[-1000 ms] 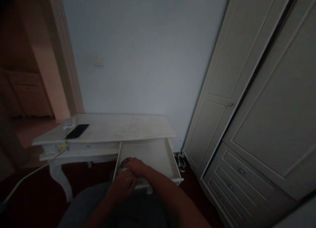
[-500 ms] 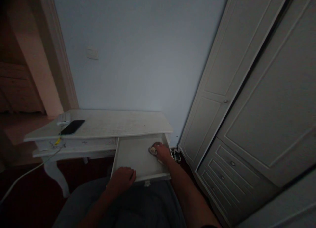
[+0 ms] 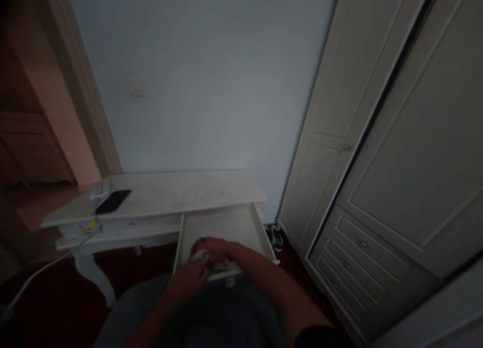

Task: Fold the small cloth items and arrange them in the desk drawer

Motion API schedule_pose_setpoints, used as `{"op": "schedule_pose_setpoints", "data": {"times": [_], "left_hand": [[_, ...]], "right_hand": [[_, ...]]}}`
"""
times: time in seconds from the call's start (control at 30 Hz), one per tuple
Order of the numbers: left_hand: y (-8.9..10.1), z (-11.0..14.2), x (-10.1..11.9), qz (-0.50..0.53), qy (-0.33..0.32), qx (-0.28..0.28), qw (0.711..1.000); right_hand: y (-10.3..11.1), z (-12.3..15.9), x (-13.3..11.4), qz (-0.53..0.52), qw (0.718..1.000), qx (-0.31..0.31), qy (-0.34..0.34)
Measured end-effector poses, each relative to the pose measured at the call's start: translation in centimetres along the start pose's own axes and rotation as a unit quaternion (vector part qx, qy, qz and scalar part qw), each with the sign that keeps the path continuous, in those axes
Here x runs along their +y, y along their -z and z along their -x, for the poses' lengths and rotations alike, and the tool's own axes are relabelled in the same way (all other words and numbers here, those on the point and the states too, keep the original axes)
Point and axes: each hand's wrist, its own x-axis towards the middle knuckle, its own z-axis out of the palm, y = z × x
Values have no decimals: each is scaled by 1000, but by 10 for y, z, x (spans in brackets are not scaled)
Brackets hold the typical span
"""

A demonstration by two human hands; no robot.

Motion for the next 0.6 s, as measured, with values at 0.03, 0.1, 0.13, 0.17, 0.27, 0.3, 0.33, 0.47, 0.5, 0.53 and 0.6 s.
{"op": "schedule_pose_setpoints", "data": {"times": [0.03, 0.1, 0.13, 0.17, 0.27, 0.3, 0.33, 0.47, 0.5, 0.53, 0.6], "left_hand": [[0, 1, 0, -2, 1, 3, 1000], [-1, 1, 0, -7, -3, 12, 1000], [-1, 2, 0, -11, -6, 17, 1000], [-2, 2, 1, -16, -10, 24, 1000], [-2, 2, 2, -32, -30, 38, 998], [-3, 1, 3, -35, -39, 42, 998], [-3, 1, 3, -37, -46, 44, 997], [-5, 1, 3, -42, -51, 39, 997], [-6, 0, 2, -41, -51, 37, 997], [-7, 0, 2, -39, -50, 37, 997], [-8, 1, 0, -32, -53, 42, 997]], "right_hand": [[3, 19, 7, 9, 1000, -16, -9], [13, 58, 24, 26, 998, -25, -48], [19, 76, 32, 30, 996, -15, -82], [26, 91, 39, 30, 992, 4, -123], [42, 115, 55, 26, 965, 81, -247], [44, 113, 58, 27, 955, 105, -275], [46, 108, 59, 30, 946, 126, -297], [38, 51, 51, 31, 912, 200, -358], [35, 34, 45, 27, 910, 209, -358], [32, 17, 37, 23, 913, 212, -347], [25, -12, 20, 14, 933, 200, -299]]}}
